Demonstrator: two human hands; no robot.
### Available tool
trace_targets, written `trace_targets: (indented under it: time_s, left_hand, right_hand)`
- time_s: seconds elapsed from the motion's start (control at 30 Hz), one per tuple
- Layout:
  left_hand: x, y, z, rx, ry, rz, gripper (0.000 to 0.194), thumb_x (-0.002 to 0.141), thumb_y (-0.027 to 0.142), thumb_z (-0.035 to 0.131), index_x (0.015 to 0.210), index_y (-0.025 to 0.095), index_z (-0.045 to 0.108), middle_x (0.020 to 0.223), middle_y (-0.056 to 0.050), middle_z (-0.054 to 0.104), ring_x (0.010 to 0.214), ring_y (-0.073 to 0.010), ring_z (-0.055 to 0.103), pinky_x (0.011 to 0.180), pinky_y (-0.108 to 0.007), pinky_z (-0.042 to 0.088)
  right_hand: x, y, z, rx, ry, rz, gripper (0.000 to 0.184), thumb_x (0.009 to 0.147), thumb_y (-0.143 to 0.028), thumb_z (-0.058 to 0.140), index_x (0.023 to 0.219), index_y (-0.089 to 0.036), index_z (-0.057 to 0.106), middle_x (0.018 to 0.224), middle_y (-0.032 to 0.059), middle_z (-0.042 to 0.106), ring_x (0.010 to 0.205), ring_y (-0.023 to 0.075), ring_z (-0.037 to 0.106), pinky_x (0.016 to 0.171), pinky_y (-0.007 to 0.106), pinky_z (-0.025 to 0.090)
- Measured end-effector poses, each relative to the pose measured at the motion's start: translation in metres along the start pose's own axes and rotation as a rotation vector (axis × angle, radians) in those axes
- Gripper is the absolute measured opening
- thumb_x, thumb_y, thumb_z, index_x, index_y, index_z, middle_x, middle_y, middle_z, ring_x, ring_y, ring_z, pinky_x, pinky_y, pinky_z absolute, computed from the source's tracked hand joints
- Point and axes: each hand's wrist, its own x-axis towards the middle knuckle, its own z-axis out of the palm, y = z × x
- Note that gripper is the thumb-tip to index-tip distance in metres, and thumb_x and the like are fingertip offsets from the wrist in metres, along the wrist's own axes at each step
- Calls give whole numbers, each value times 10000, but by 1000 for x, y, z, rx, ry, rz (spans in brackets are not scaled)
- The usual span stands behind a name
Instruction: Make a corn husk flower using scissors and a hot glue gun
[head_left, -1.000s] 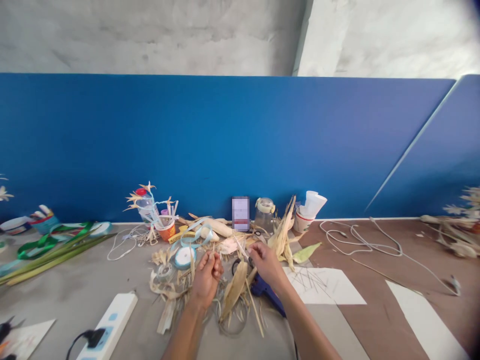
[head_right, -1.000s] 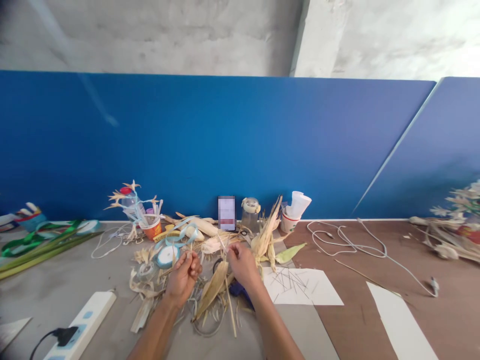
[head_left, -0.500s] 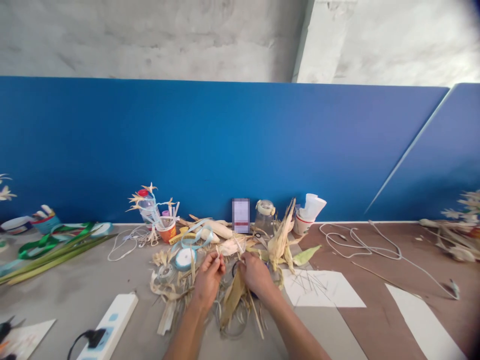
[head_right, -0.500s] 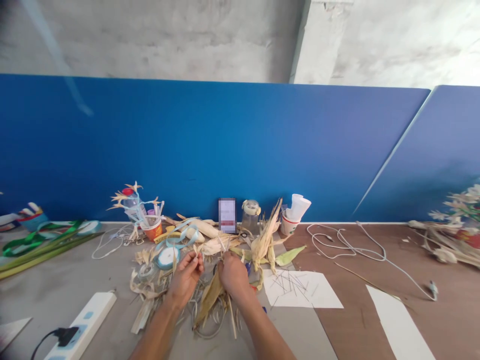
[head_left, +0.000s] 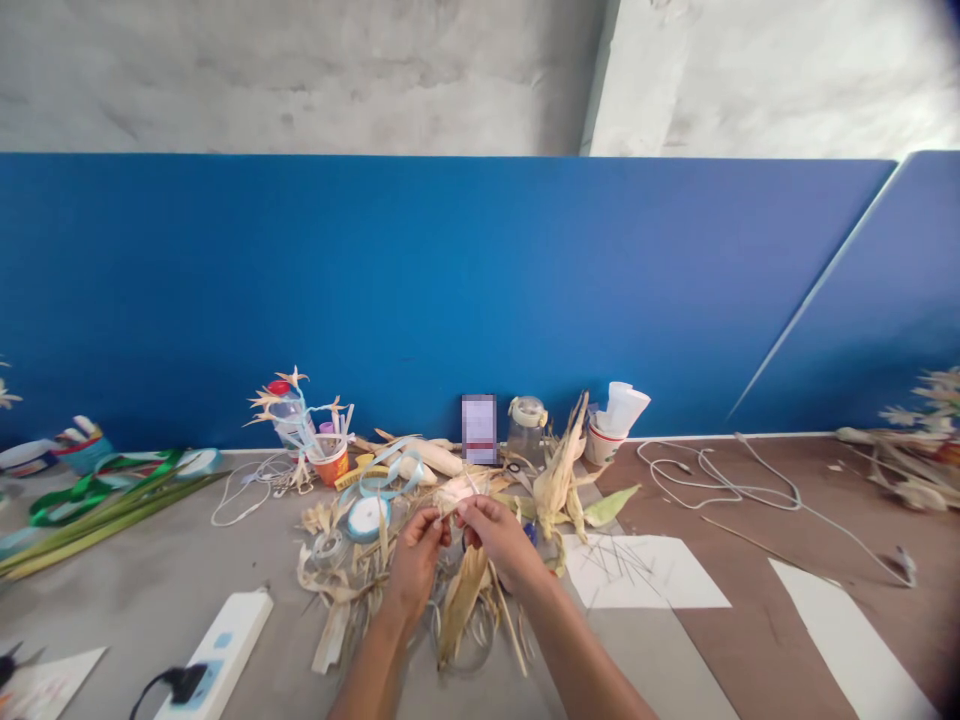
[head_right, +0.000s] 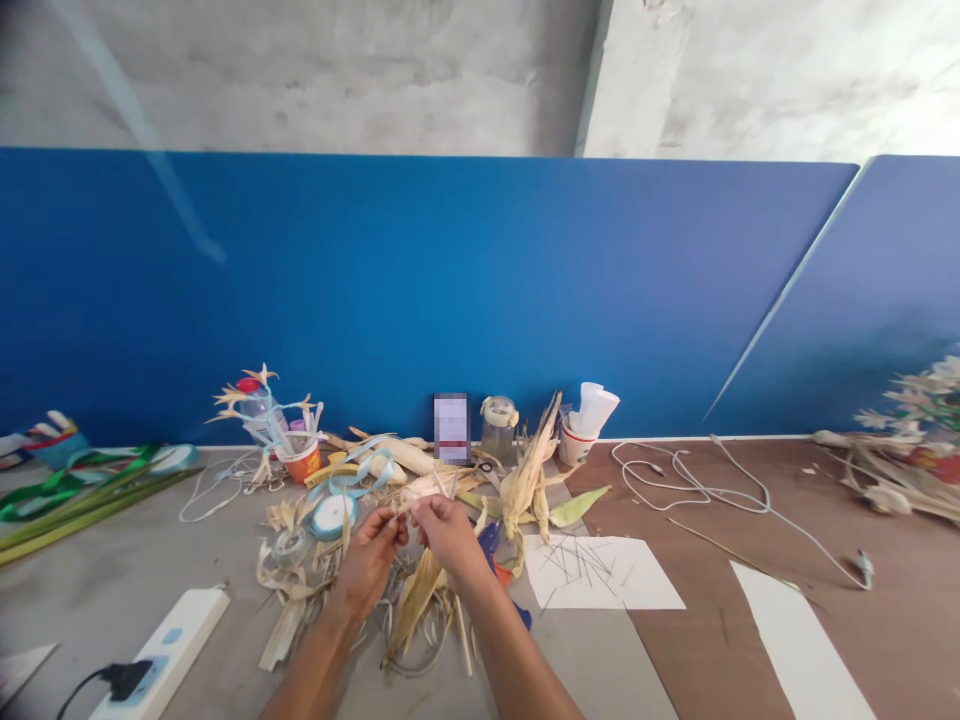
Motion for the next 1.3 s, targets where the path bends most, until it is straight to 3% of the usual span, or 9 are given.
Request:
trace_targets:
  time_s: [0.3, 0.57, 0.87, 1.13, 1.3]
  left_hand:
    - [3, -7, -7, 130, -44, 51, 193, 651, 325, 700, 731, 157, 647, 609, -1, 551, 612, -139, 483, 628, -264, 381]
    - [1, 0, -6, 402, -114, 133, 102, 721, 278, 628, 738, 182, 655, 662, -8, 577, 679, -158, 501, 677, -261, 374]
    - [1, 0, -5, 500, -191, 203, 132, 744, 292, 587, 731, 172, 640, 711, -21, 584, 709, -169, 515, 698, -276, 398]
    - [-2, 3, 0, 545, -205, 234, 120, 742, 269, 565, 716, 181, 642, 713, -24, 604, 714, -172, 528, 696, -279, 406]
    - [-1, 0, -2, 474, -101, 156, 143, 700, 315, 613, 726, 177, 640, 678, -11, 600, 688, -168, 531, 690, -284, 407]
  right_hand:
    - [1, 0, 4, 232, -15, 105, 120, 591, -243, 605, 663, -156, 564, 462, -53, 476, 446, 74, 373, 476, 211, 254]
    - [2, 1, 4, 195, 36, 135, 30, 586, -190, 542, 598, -162, 537, 418, -64, 451, 418, 64, 335, 459, 208, 221]
    - [5, 7, 2, 82, 54, 75, 49, 585, -185, 461, 562, -165, 499, 436, -64, 433, 433, 69, 345, 462, 209, 240]
    - [9, 16, 4, -1, 100, 27, 249, 664, -298, 517, 485, -187, 382, 422, -78, 326, 428, 62, 269, 447, 216, 207]
    - [4, 5, 3, 235, 119, 142, 381, 685, -520, 555, 576, -160, 498, 476, -47, 443, 416, 65, 362, 454, 214, 252]
